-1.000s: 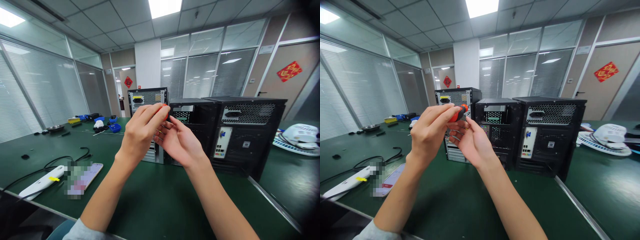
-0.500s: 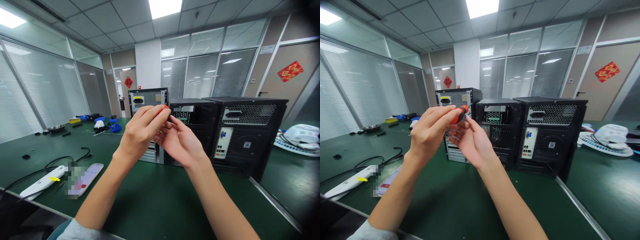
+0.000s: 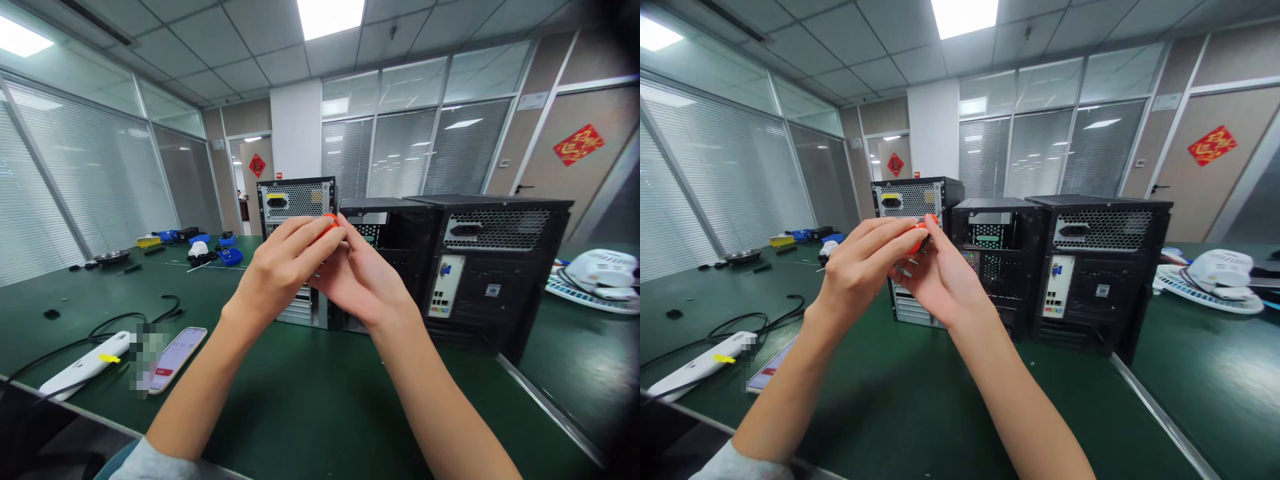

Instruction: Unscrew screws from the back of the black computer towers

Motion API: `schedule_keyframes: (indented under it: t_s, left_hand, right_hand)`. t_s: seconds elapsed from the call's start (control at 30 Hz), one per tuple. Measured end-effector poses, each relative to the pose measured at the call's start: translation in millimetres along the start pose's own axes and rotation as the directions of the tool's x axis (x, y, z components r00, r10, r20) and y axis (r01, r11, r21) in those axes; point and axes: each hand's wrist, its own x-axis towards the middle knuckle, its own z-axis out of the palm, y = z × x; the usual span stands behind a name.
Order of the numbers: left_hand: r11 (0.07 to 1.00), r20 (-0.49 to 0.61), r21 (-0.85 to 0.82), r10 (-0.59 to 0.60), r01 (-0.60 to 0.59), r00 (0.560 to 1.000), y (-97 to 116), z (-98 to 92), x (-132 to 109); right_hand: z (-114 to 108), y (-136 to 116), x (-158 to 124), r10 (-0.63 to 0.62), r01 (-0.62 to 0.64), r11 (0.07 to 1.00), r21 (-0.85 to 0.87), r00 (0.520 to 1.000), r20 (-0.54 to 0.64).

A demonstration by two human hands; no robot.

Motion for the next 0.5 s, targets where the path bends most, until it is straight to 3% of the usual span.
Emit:
schedule_keyframes:
  t_s: [0.5]
  left_hand:
    - [0.996, 0.130, -0.068, 0.058, -0.049, 0.990, -3.2, -8.8, 3.1]
  right_hand:
    - [8.6, 0.7, 2.5, 0.004, 0.004, 0.994, 0.109, 0.997, -0.074]
